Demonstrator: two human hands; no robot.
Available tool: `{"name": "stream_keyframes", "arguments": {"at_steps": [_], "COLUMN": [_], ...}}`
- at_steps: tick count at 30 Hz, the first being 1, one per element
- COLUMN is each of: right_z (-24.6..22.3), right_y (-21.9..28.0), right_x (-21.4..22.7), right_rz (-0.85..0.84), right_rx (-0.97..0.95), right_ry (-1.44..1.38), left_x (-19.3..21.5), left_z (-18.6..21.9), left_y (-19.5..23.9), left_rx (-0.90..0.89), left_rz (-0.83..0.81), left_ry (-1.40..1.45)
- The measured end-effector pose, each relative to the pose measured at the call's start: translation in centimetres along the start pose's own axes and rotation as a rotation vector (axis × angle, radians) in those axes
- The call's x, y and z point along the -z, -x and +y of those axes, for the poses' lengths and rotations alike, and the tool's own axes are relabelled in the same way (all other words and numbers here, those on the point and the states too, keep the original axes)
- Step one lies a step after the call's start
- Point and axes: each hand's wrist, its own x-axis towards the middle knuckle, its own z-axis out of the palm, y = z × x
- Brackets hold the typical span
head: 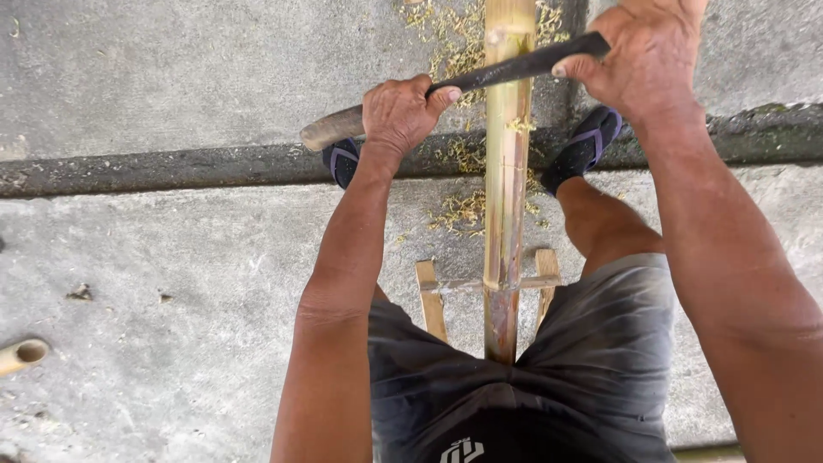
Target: Scrape the outer skin of a bamboo pole using a large knife.
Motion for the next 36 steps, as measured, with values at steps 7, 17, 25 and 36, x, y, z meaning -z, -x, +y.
{"name": "stream_keyframes", "arguments": {"at_steps": [7,17,25,36], "right_z": [-4.4,-1.4,-3.2,-11.2], "right_y": [5.6,-1.2,6.8,21.1], "right_x": [3.0,1.3,-0.1,4.2], "right_rz": [-0.036,-0.264,-0.039,-0.285], "right_rx": [-0.056,-0.234,-0.082,-0.169], "right_ry": [-0.002,-0.198,-0.121,-0.126], "left_x": [-0.5,2.0,4.2,1.8], "left_z": [0.7,1.2,3.8,4.7], "left_y": [6.4,0.3,6.3,19.7], "left_rx": [0.014,0.076,0.059,0.021], "left_rz": [-0.291,-0.272,-0.328,-0.552], "left_ry": [-0.019,-0.036,-0.064,-0.028]}}
